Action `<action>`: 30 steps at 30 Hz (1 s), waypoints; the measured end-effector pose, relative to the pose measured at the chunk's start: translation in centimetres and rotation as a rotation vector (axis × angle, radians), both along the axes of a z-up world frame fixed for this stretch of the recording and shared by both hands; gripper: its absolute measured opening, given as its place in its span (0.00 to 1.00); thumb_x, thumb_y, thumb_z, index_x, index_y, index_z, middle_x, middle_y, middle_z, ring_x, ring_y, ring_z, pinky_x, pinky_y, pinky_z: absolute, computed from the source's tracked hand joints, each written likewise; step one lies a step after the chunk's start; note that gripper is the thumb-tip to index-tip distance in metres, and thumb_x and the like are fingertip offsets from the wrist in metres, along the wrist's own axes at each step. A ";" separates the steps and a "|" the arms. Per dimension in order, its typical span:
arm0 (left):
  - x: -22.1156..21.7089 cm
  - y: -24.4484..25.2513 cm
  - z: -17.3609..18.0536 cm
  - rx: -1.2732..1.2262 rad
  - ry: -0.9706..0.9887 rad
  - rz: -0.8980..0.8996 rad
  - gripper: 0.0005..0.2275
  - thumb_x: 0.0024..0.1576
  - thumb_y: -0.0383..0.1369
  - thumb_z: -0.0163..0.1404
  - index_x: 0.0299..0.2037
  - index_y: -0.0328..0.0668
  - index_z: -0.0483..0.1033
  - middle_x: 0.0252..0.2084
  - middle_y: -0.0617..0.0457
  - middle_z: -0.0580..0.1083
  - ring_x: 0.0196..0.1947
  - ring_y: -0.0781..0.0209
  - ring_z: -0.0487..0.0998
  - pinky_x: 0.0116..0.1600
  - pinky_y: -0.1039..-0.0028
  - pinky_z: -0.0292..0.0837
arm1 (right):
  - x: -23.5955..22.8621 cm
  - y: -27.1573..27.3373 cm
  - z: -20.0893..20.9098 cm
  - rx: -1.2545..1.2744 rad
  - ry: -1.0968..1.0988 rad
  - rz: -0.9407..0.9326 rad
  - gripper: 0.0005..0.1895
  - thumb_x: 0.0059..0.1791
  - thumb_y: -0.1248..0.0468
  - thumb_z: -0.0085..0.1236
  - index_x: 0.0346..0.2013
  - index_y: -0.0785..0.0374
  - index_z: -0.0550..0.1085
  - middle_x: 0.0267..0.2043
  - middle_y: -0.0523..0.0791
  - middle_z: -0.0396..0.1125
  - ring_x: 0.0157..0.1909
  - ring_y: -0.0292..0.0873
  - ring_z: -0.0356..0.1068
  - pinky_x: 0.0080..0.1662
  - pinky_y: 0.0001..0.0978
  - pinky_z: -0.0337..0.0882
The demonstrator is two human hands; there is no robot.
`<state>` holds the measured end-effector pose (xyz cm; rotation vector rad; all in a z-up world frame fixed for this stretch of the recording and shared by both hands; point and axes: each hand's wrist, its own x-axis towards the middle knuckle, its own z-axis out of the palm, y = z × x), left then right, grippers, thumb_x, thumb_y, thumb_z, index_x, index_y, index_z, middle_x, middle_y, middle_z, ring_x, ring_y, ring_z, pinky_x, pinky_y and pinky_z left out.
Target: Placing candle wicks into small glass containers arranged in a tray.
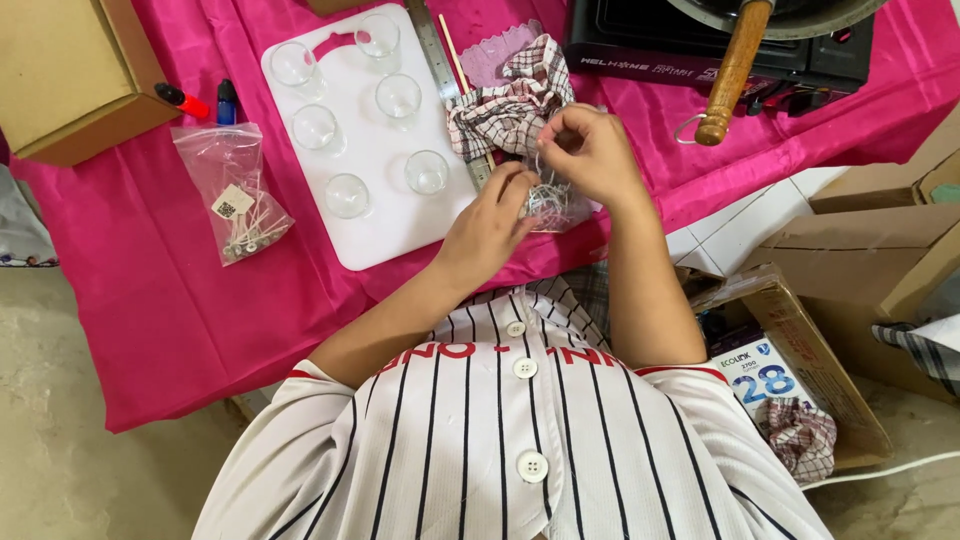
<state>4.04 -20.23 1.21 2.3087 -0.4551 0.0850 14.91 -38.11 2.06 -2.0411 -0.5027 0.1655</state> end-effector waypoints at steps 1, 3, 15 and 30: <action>0.2 0.0 -0.1 0.000 -0.003 -0.002 0.19 0.60 0.26 0.56 0.59 0.40 0.64 0.64 0.39 0.62 0.50 0.39 0.79 0.40 0.55 0.80 | 0.2 0.1 -0.1 0.000 -0.003 -0.002 0.03 0.50 0.69 0.61 0.32 0.59 0.76 0.35 0.39 0.70 0.36 0.34 0.68 0.39 0.27 0.70; 0.8 0.0 -0.2 -0.010 -0.067 -0.004 0.17 0.62 0.29 0.54 0.59 0.37 0.64 0.63 0.38 0.62 0.55 0.40 0.76 0.49 0.56 0.79 | 0.7 0.4 -0.3 0.001 -0.048 -0.012 0.04 0.49 0.69 0.60 0.31 0.57 0.75 0.34 0.38 0.69 0.32 0.33 0.64 0.35 0.26 0.65; 1.7 1.8 3.3 -0.111 -0.177 0.007 0.14 0.64 0.30 0.54 0.54 0.32 0.64 0.60 0.42 0.62 0.55 0.43 0.75 0.52 0.57 0.81 | 1.6 1.3 4.2 0.067 -0.114 0.020 0.05 0.51 0.69 0.62 0.34 0.56 0.76 0.35 0.38 0.66 0.33 0.31 0.61 0.35 0.23 0.63; 9.9 5.8 5.0 -0.005 -0.167 0.231 0.20 0.59 0.20 0.56 0.57 0.36 0.60 0.61 0.39 0.62 0.47 0.34 0.78 0.40 0.51 0.76 | 9.9 7.5 4.8 0.285 -0.315 0.049 0.05 0.53 0.73 0.60 0.34 0.61 0.75 0.37 0.41 0.67 0.36 0.33 0.65 0.39 0.23 0.67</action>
